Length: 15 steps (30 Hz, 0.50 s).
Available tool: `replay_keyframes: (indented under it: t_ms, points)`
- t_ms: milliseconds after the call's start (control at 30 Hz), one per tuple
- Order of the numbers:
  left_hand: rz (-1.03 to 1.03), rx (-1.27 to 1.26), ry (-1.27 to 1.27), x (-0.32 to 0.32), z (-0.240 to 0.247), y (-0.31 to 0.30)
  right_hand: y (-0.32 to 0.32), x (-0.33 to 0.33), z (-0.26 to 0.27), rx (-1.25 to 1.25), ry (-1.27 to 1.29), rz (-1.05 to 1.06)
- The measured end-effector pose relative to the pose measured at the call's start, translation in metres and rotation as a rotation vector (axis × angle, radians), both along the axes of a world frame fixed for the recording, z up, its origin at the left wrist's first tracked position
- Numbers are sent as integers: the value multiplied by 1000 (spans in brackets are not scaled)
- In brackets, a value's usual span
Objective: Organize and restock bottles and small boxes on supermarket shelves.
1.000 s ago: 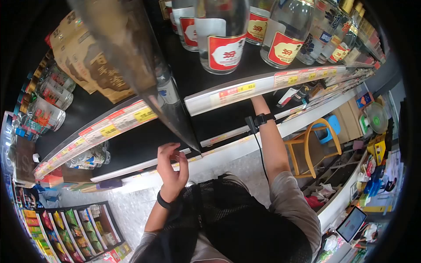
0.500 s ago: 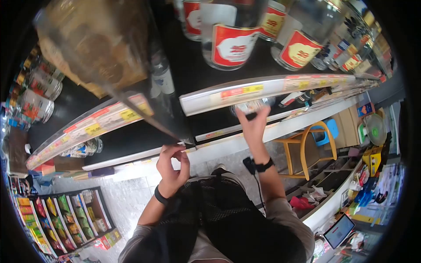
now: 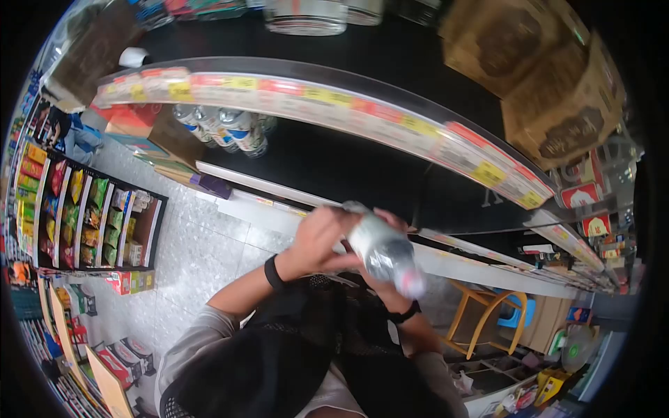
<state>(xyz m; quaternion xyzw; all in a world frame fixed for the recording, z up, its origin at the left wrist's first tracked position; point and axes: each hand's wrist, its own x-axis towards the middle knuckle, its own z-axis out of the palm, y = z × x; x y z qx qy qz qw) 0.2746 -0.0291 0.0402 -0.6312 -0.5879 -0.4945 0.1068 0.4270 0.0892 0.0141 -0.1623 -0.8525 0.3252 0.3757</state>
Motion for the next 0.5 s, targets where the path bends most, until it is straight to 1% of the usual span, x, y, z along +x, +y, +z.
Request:
replay_keyframes:
  t_ms: [33,67,100,133,167,200,233,300,367,400,433,467,500]
  points:
    - [48,-26,-54,-15,1,-2,-2,-20,3,-131,67,96]
    - [94,-18,-113,-29,3,-2,3,-36,-12,0,0,82]
    - [138,-11,-171,-41,5,-2,6,-57,-14,129,-63,67]
    - [190,-3,-220,-52,8,-1,8,-75,-12,128,-45,33]
    - [214,-3,-286,-64,4,3,4,-99,9,125,-26,-5]
    - [262,-19,-296,-77,3,5,5,-119,26,74,-36,47]
    - [308,-33,-306,-89,3,7,9,-136,27,30,-99,50]
    - [354,-59,-341,-111,2,14,14,-169,29,26,-120,47]
    - [412,-135,-335,-128,-1,18,25,-198,20,10,-177,30]
    - [409,-124,-338,-135,-9,21,31,-211,18,-14,-228,17]
    - [469,-131,-265,-143,-20,25,37,-224,18,0,-228,17]
    - [532,-139,-195,-147,-18,26,38,-234,26,86,-234,6]
    - [537,-128,-205,-149,-16,23,39,-243,33,171,-241,-1]
